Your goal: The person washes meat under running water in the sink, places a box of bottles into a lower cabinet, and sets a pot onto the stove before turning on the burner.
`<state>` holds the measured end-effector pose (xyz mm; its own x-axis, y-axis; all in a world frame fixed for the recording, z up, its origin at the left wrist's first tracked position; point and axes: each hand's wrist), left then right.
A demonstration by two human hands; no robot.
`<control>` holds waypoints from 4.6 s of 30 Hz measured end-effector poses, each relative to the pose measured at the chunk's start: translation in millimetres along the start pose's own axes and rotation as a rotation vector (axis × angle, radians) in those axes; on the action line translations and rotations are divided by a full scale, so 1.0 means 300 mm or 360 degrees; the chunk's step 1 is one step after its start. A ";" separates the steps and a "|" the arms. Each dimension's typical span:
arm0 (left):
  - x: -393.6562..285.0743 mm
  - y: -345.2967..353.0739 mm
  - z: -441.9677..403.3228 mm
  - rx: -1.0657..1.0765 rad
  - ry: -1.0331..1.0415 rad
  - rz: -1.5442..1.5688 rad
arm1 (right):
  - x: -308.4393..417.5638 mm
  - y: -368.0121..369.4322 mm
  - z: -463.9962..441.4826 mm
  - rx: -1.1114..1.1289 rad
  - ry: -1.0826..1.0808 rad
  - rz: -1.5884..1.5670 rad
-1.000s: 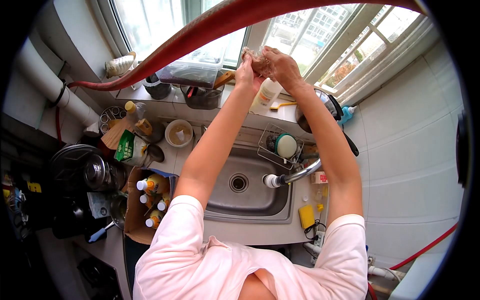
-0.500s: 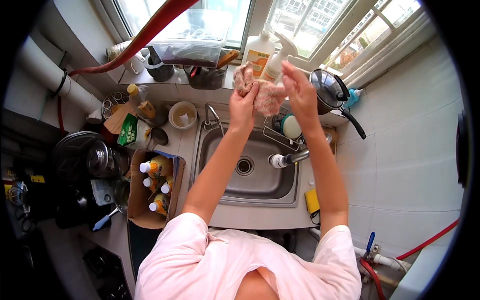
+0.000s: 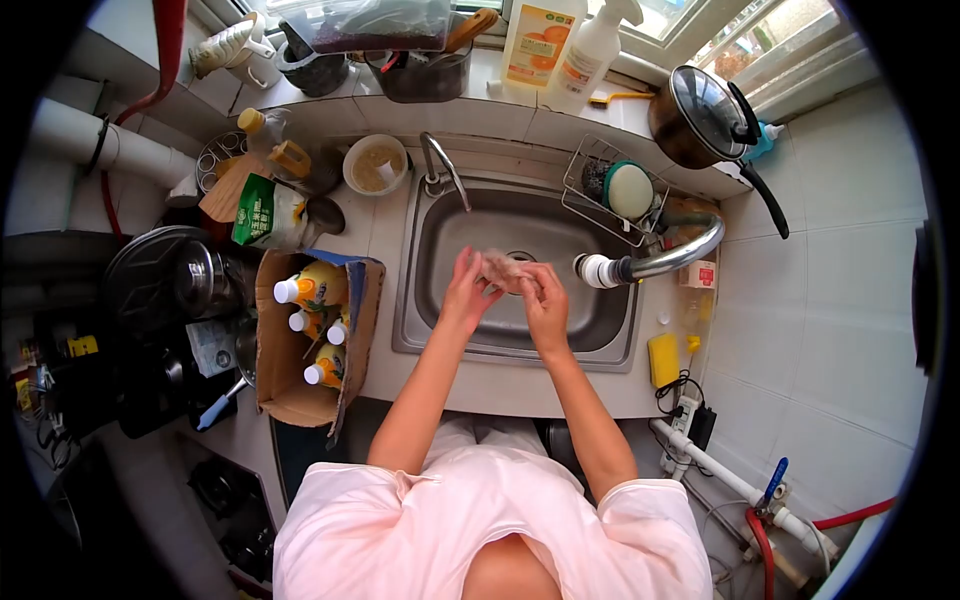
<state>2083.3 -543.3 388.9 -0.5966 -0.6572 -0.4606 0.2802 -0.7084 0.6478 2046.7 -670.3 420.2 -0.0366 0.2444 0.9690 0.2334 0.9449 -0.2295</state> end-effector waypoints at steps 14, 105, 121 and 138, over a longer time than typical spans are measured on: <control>0.371 -0.093 -0.253 0.0132 -0.0148 0.0079 | -0.404 0.115 0.084 -0.0181 0.0434 0.0079; -0.021 -0.279 0.017 -0.0587 0.1059 -0.0552 | -0.588 0.602 -0.009 0.0798 0.0225 0.0145; -0.021 -0.279 -0.042 -0.0616 0.1115 -0.0548 | -0.778 0.690 -0.104 0.0514 0.0936 -0.0881; -0.005 -0.236 -0.088 -0.0563 0.1043 -0.0645 | -0.878 0.013 -0.448 -0.1008 0.0392 -0.1511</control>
<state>2084.2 -498.8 327.7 -0.1756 -0.2737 -0.9456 0.4226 -0.8885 0.1787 2187.8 -760.2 176.4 -0.2834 -0.6168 0.7344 0.6591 0.4310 0.6163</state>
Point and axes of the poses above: each hand's wrist, its own z-axis away from the middle knuckle, its own y-axis out of the palm, x = y × z, and after that the axes turned 1 degree about -y, right-handed
